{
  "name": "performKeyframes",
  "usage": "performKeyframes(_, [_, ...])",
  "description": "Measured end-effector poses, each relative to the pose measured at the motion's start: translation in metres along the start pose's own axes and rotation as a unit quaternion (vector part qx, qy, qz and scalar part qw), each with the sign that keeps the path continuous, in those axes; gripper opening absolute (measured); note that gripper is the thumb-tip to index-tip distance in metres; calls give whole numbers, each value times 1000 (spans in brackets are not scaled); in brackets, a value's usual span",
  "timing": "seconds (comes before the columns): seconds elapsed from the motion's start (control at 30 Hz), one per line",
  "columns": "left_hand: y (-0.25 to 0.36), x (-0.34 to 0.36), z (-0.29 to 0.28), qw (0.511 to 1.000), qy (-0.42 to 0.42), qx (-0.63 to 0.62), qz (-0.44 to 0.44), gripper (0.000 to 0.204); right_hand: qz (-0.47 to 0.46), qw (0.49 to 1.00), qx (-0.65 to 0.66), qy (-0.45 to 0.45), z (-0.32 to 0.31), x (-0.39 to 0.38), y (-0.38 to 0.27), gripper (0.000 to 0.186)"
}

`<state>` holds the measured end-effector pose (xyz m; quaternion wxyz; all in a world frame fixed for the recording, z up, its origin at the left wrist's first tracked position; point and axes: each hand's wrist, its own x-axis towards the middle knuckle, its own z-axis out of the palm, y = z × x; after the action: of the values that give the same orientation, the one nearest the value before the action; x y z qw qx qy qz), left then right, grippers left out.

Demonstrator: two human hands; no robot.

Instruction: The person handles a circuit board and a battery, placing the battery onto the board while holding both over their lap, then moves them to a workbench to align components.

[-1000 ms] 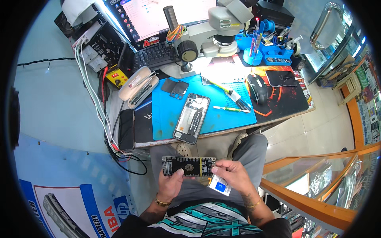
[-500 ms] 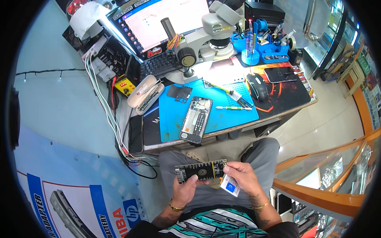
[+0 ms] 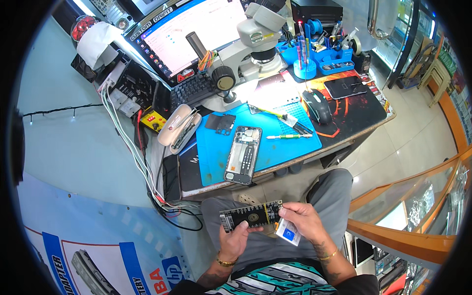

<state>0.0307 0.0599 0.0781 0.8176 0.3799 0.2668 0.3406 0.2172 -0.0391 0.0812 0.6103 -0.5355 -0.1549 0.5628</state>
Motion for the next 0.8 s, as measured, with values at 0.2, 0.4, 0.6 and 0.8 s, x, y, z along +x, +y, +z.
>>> performKeyframes(0.2, [-1,0,0,1000,1,-11,-4,22,1,1000,1,-5,-1,1,1,19])
performKeyframes(0.4, [0,2,2,1000,-4,-10,-10,22,0,1000,8,-1,-2,2,1,19])
performKeyframes(0.6, [-2,3,1,1000,-7,-14,-5,22,-3,1000,8,-5,-2,2,-1,19])
performKeyframes(0.8, [-1,1,2,1000,-7,-15,-9,22,-5,1000,1,-6,-2,0,-2,20])
